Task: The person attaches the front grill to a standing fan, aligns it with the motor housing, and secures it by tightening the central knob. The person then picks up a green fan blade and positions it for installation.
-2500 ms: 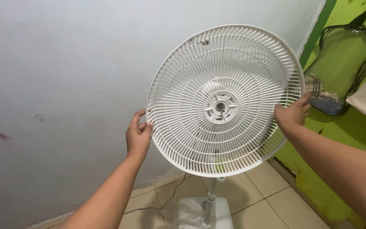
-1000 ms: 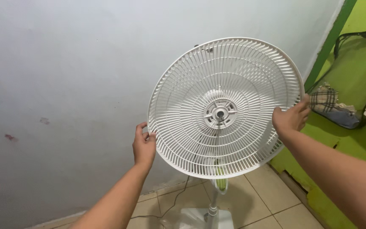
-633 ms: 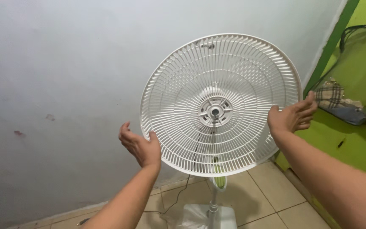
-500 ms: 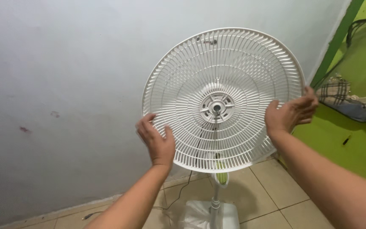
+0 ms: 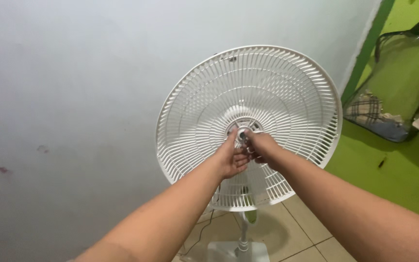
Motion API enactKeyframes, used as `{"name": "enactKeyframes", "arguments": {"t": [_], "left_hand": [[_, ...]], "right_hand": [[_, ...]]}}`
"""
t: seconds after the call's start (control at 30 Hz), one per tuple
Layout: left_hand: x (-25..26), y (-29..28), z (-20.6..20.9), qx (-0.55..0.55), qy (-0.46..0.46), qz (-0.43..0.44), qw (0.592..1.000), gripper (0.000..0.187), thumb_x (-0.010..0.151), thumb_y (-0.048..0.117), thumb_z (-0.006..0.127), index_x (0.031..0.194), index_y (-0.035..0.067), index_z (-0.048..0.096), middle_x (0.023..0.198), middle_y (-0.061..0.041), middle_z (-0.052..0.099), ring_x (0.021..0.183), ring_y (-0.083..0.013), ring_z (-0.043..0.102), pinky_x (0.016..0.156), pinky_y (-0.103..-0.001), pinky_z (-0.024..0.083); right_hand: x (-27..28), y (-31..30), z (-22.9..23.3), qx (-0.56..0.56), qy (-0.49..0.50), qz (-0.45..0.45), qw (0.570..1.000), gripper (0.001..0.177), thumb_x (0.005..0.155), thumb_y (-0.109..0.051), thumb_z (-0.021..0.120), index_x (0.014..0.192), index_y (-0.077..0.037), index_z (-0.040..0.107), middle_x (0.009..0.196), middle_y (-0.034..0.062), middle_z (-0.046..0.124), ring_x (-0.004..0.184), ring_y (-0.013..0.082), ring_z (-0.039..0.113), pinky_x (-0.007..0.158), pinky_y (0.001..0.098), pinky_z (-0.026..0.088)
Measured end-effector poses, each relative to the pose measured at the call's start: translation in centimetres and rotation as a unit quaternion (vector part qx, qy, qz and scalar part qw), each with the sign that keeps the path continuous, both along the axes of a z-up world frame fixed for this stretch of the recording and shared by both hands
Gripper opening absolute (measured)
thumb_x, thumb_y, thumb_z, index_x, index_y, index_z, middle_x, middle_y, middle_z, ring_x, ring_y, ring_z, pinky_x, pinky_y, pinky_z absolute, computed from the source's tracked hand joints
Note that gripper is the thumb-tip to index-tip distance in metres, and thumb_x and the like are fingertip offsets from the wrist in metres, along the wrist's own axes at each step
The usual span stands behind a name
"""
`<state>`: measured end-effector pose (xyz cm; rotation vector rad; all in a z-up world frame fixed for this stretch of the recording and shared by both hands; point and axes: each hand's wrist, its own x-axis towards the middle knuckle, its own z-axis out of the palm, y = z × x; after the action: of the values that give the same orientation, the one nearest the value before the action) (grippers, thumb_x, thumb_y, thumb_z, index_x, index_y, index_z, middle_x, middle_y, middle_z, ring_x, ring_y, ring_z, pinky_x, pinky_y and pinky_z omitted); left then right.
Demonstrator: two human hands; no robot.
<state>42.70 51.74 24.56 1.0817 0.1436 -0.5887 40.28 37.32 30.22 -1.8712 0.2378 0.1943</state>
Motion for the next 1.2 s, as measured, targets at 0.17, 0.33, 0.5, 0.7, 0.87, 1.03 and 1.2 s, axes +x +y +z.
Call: {"name": "enactKeyframes", "arguments": {"t": [0.17,0.33,0.5,0.7,0.87,1.03,1.2], "left_hand": [[3.7,-1.8,-1.8,-0.123,0.096,-0.037,0.987,0.084,0.071,0.101,0.051,0.070,0.017,0.047,0.066,0.001,0.047,0.058,-0.0177,0.047,0.057,-0.031,0.049],[5.0,-2.3,-2.5,-0.092,0.111,-0.020,0.989,0.085,0.074,0.099,0.051,0.074,0.014,0.054,0.069,0.000,0.056,0.064,-0.0194,0.056,0.061,-0.032,0.051],[5.1,-2.7,-1.1,-0.097,0.167,-0.010,0.981,0.083,0.077,0.091,0.046,0.080,0.009,0.061,0.075,-0.003,0.064,0.070,-0.0218,0.064,0.067,-0.037,0.055],[8.3,-4.5,-5.5,-0.085,0.101,-0.043,0.990,0.076,0.079,0.093,0.047,0.070,0.018,0.054,0.062,0.003,0.054,0.054,-0.0159,0.053,0.050,-0.032,0.048],[4.8,-4.0,-4.4,-0.089,0.066,0.003,0.994,0.064,0.088,0.084,0.047,0.072,0.022,0.054,0.061,0.006,0.051,0.051,-0.0127,0.048,0.049,-0.027,0.040],[1.3,-3.1,-0.1,-0.157,0.138,0.005,0.978,0.079,0.069,0.101,0.043,0.063,0.022,0.038,0.056,0.007,0.030,0.046,-0.0114,0.025,0.043,-0.024,0.030],[0.3,-3.5,1.8,-0.200,0.185,0.069,0.960,0.081,0.069,0.099,0.043,0.071,0.018,0.040,0.068,0.003,0.035,0.055,-0.0124,0.032,0.061,-0.033,0.053]], "right_hand": [[1.6,-0.4,-1.8,0.193,0.076,0.072,0.976,0.040,0.106,-0.040,0.047,0.075,-0.015,0.053,0.063,-0.0021,0.044,0.052,0.0136,0.042,0.049,0.0295,0.035],[1.8,0.7,-3.8,0.252,0.043,0.038,0.966,0.041,0.106,-0.040,0.043,0.072,-0.017,0.046,0.061,-0.0031,0.040,0.048,0.0121,0.035,0.045,0.0273,0.032],[1.0,1.0,-4.0,0.235,0.023,-0.004,0.972,0.039,0.107,-0.039,0.040,0.076,-0.016,0.051,0.063,-0.0024,0.044,0.049,0.0115,0.037,0.045,0.0260,0.033],[0.0,1.3,-3.1,0.237,0.028,-0.027,0.971,0.038,0.107,-0.038,0.041,0.077,-0.016,0.051,0.064,-0.0024,0.046,0.051,0.0116,0.037,0.048,0.0264,0.033],[-0.1,0.8,-2.2,0.266,0.041,0.012,0.963,0.036,0.106,-0.036,0.042,0.077,-0.016,0.048,0.064,-0.0032,0.038,0.053,0.0124,0.034,0.048,0.0275,0.031],[0.0,0.3,-0.7,0.300,0.087,0.027,0.950,0.029,0.106,-0.027,0.039,0.086,-0.011,0.053,0.068,-0.0027,0.038,0.058,0.0126,0.035,0.050,0.0266,0.030],[0.7,0.0,0.4,0.279,0.129,0.021,0.951,0.036,0.107,-0.031,0.035,0.090,-0.010,0.058,0.068,-0.0039,0.039,0.060,0.0110,0.037,0.051,0.0246,0.033]]}}
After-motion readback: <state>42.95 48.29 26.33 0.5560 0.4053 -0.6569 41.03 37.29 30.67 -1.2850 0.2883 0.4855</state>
